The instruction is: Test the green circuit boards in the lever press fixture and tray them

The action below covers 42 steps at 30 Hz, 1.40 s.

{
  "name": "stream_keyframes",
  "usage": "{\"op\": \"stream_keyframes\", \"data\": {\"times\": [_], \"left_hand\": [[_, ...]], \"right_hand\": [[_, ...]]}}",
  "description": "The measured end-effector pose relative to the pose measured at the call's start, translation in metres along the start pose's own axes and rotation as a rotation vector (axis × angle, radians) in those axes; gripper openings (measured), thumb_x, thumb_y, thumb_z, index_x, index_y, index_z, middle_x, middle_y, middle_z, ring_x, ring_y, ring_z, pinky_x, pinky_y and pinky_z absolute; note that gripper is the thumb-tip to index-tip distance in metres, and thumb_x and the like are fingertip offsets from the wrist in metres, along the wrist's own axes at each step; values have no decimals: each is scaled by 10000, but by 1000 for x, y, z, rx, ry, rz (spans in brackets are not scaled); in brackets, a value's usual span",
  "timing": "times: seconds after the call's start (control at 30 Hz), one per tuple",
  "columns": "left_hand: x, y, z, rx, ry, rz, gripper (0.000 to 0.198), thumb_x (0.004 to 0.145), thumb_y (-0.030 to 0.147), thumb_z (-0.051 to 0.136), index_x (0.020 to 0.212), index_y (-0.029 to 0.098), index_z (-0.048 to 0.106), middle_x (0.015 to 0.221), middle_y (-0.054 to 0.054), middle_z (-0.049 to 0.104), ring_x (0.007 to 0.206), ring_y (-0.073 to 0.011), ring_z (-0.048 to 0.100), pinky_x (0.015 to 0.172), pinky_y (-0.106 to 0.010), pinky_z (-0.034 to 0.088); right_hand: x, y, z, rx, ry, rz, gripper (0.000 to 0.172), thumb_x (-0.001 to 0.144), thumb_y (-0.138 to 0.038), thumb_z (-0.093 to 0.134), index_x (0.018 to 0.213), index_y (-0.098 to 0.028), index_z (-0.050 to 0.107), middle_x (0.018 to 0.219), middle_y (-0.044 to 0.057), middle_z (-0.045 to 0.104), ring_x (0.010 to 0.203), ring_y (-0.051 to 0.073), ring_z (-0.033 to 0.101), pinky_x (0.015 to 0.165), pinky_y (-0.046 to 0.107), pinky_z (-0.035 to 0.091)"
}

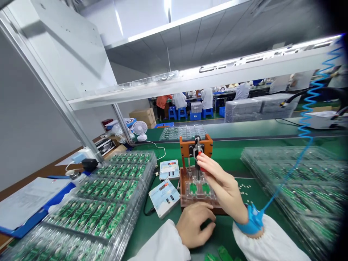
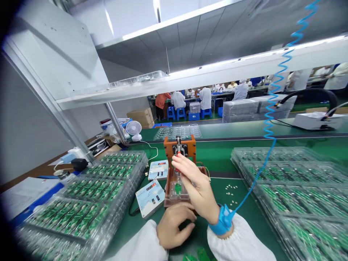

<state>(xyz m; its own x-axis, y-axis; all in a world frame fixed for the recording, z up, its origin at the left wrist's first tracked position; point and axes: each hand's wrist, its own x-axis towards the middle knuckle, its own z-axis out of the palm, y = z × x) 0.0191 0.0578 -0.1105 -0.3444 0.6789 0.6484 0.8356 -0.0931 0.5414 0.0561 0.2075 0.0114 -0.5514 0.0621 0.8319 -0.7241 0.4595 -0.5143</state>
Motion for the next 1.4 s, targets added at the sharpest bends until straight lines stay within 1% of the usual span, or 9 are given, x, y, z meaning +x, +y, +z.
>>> {"op": "stream_keyframes", "data": {"times": [0.1,0.23,0.37,0.47,0.57,0.67,0.8,1.1,1.4], "left_hand": [[0,6,0,-69,23,-43,116,943,239,552,842,203,506,887,-50,747,1034,-214,709,883,-309,561],[-6,18,-4,-188,218,-202,325,1060,396,374,792,219,420,693,-45,687,809,-196,722,770,-313,569],[-6,15,-36,14,245,-392,573,1063,552,228,680,207,480,655,-67,647,714,-210,688,730,-353,548],[8,-10,-84,140,137,-531,539,1032,549,375,709,183,603,762,-73,689,792,-226,683,828,-387,539],[26,-47,-131,236,-44,-658,487,859,640,630,921,164,714,1128,-147,711,1130,-332,650,1059,-495,484],[38,-75,-154,369,-371,-788,985,488,648,912,1305,159,660,1571,-219,405,1491,-497,259,1230,-629,226],[49,-88,-154,609,-853,-861,1370,525,755,858,1621,190,262,1700,-163,-41,1541,-461,-103,1254,-628,60],[52,-102,-149,645,-955,-855,1435,507,803,830,1638,201,184,1700,-166,-25,1538,-474,-101,1231,-678,119],[52,-100,-159,665,-948,-909,1441,529,746,856,1644,183,137,1700,-152,-70,1544,-444,-99,1268,-591,81]], "right_hand": [[-1,2,0,25,4,4,521,1019,-71,484,1413,-395,589,1488,-59,560,1446,138,464,1239,293,397],[-1,4,0,48,-7,6,518,1021,-81,489,1425,-390,580,1494,-56,554,1454,139,452,1245,290,385],[1,3,-1,62,-13,-23,535,1017,-76,496,1429,-410,570,1481,-66,564,1447,134,461,1226,294,416],[3,3,-1,71,-3,-37,536,1014,-82,512,1425,-420,570,1472,-72,572,1441,137,469,1213,303,437],[3,4,-1,78,-6,-20,517,1017,-97,514,1421,-412,577,1473,-64,572,1443,148,469,1213,324,442],[2,5,0,93,-9,-18,515,1021,-101,509,1424,-415,572,1478,-64,567,1449,146,461,1218,333,436],[2,5,-1,104,-17,-27,533,1021,-91,502,1436,-421,557,1489,-69,555,1462,140,441,1229,343,422],[6,1,-1,113,4,-37,550,1016,-82,501,1432,-438,557,1468,-80,572,1453,139,454,1210,341,450],[6,1,0,109,21,-33,509,1014,-103,518,1415,-408,587,1447,-53,597,1430,161,487,1194,351,469]]}}
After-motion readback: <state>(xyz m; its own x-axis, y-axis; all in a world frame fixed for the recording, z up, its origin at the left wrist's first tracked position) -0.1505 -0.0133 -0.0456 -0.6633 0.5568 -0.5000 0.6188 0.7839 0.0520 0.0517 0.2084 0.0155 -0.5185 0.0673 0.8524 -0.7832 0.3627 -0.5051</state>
